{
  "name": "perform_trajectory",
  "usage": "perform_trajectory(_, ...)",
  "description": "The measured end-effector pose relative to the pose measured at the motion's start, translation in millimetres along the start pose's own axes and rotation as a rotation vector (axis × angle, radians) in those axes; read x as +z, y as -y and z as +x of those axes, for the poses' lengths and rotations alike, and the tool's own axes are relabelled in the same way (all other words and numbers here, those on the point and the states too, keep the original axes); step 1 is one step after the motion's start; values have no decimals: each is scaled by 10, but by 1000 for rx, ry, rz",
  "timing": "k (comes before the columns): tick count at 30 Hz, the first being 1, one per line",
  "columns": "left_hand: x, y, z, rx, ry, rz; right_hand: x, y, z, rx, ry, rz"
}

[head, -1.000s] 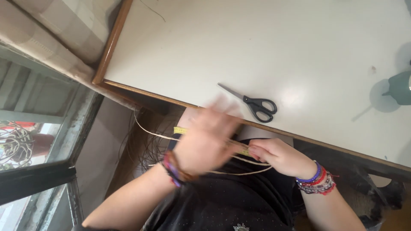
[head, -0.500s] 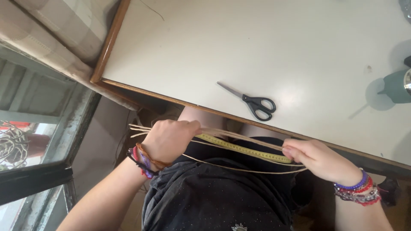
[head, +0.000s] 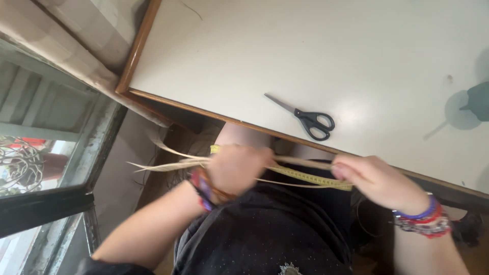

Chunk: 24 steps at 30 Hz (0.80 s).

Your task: Measuring and cutting thin wooden strips using a tape measure and scissors.

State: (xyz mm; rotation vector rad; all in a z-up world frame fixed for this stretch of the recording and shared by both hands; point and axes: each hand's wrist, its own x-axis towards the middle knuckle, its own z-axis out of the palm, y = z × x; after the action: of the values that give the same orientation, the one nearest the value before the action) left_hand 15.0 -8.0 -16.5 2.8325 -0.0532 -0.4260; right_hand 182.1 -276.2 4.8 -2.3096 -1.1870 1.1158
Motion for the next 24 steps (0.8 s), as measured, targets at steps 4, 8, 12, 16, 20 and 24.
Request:
perform_trajectory(4,24,538,-143,-88,51,10,-59,-199,-114,101,-5,71)
perform_trajectory(8,-384,327,-148,-169,400,-322,25,-118,-63,-9,32,-64)
perform_trajectory(12,41,-186,37,293,-45,-477,145,415,142,-62,35,37)
perform_trajectory(16,371,-346,83,28,-322,-117,138,436,153,-48,6,39)
perform_trajectory(20,-319,207,-92,-156,208,11,-5,93,36,148,-30,-36)
perform_trajectory(24,56,633,-107,-151,3,65,-41,-19,-22,135,-87,49)
